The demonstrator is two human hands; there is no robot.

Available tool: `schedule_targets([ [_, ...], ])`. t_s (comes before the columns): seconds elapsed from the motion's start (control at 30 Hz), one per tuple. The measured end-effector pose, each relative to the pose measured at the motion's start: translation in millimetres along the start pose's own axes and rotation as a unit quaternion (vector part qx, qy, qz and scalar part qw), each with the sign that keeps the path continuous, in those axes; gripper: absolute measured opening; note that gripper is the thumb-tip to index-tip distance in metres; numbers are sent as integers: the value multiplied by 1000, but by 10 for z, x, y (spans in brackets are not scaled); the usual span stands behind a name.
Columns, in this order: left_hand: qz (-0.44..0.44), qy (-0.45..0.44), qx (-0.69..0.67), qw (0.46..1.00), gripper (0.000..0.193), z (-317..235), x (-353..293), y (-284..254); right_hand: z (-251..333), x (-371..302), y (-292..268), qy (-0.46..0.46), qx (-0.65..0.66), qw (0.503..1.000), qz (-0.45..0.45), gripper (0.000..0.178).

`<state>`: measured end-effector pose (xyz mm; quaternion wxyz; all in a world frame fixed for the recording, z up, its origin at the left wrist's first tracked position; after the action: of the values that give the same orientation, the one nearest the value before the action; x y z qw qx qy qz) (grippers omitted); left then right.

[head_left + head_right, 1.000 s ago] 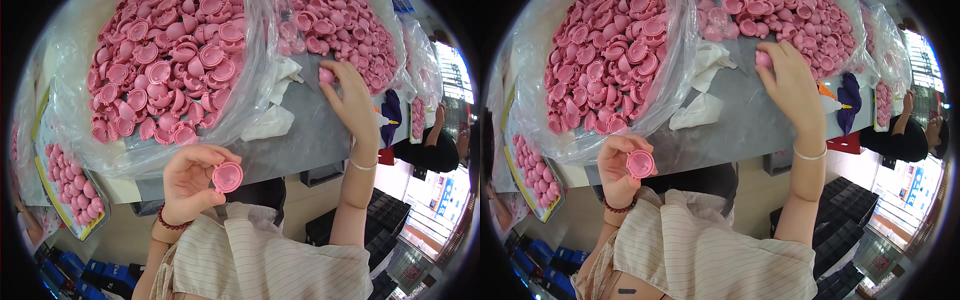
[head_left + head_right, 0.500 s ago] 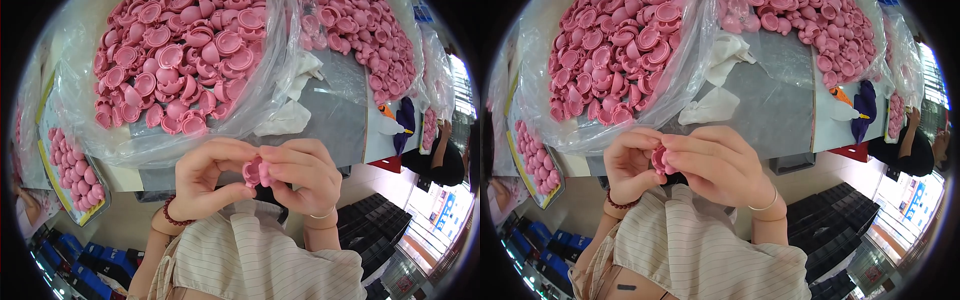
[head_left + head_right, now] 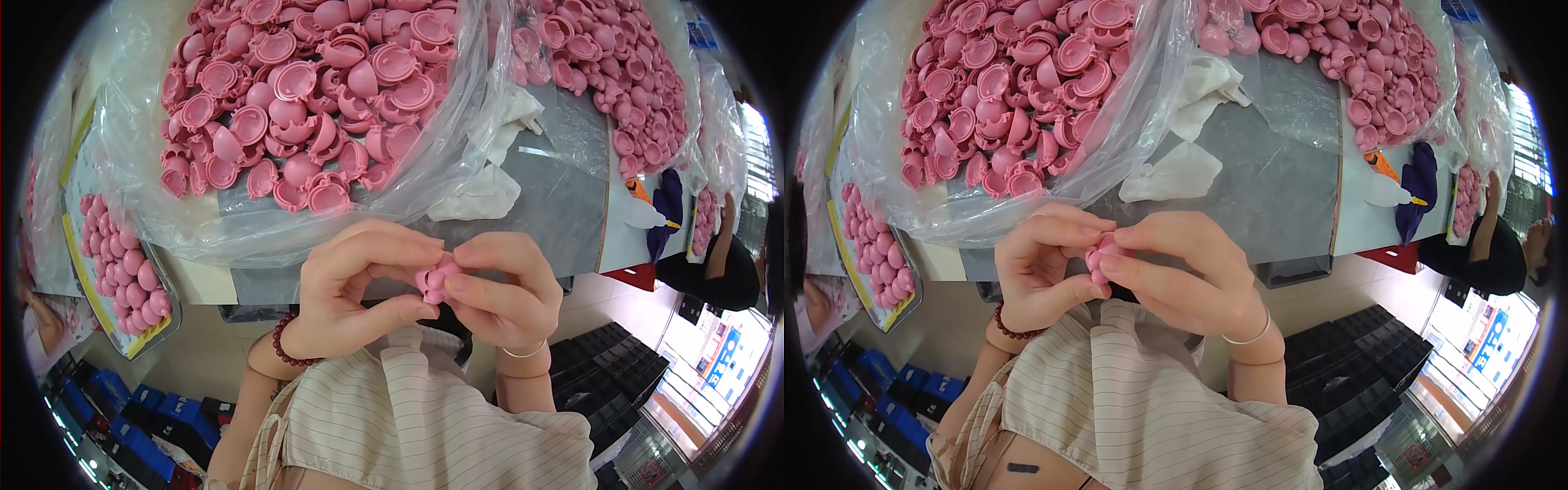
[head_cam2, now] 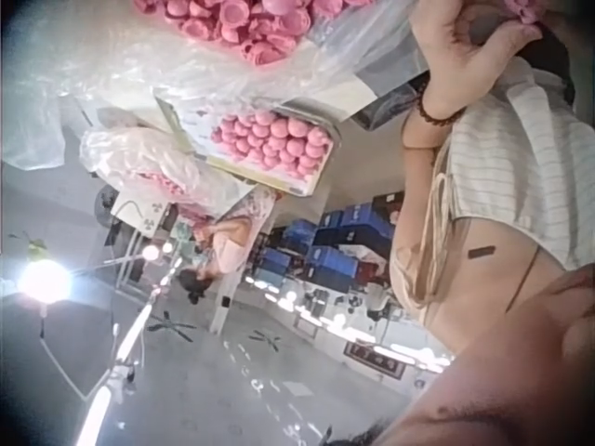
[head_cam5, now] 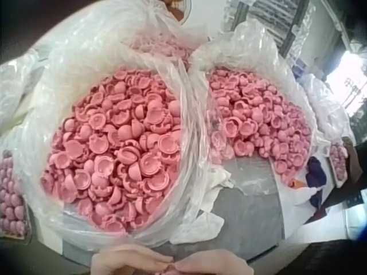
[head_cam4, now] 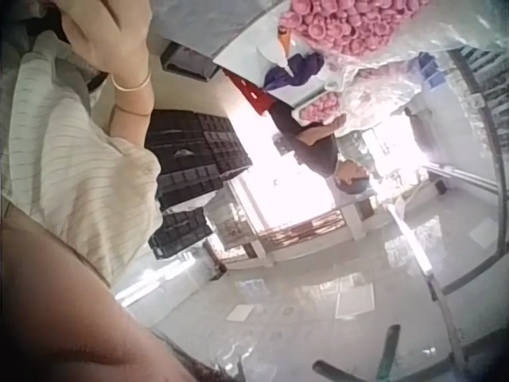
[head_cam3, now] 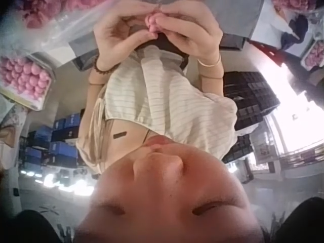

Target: The person assembles plastic balls by applying glue from a glue dispenser to pink plastic shell components, then joining the shells together by hand to form balls, which are then placed into a tray.

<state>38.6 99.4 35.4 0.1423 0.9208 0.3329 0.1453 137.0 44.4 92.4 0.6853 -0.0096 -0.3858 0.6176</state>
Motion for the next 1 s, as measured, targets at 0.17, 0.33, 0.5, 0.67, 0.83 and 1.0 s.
schedule_targets([
  [0.17, 2, -14, -8, 1000, 40, 23, -3, -12, 29, -23, -7, 8, -10, 1000, -2, 25],
  [0.33, 15, 15, -50, 999, 54, 42, -22, -30, 205, -27, 42, -57, -75, 996, 3, 19],
  [0.5, -19, -34, -39, 998, 56, 27, -13, -31, 287, -114, 14, -75, -89, 993, -4, 11],
  [0.67, -27, -28, -68, 997, 42, 54, -20, -87, 211, -302, -326, -98, -153, 977, -113, 11],
  [0.83, 13, 12, -75, 997, 39, 10, -30, -53, 75, -711, -1089, -80, -316, 879, -348, 18],
  [1.0, 21, 4, -82, 996, 39, 8, -29, -48, -297, -1247, -1854, 134, -314, 758, -556, 29],
])
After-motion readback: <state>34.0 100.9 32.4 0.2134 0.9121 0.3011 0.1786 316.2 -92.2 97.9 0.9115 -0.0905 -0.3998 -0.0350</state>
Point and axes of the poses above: each hand's wrist, its own x-axis towards the middle knuckle, its own y-axis out of the palm, z = x × y, the point moved 9 cm from there along x, towards the middle knuckle, and after that the axes turned 5 degrees about z, right-handed, at the moved point
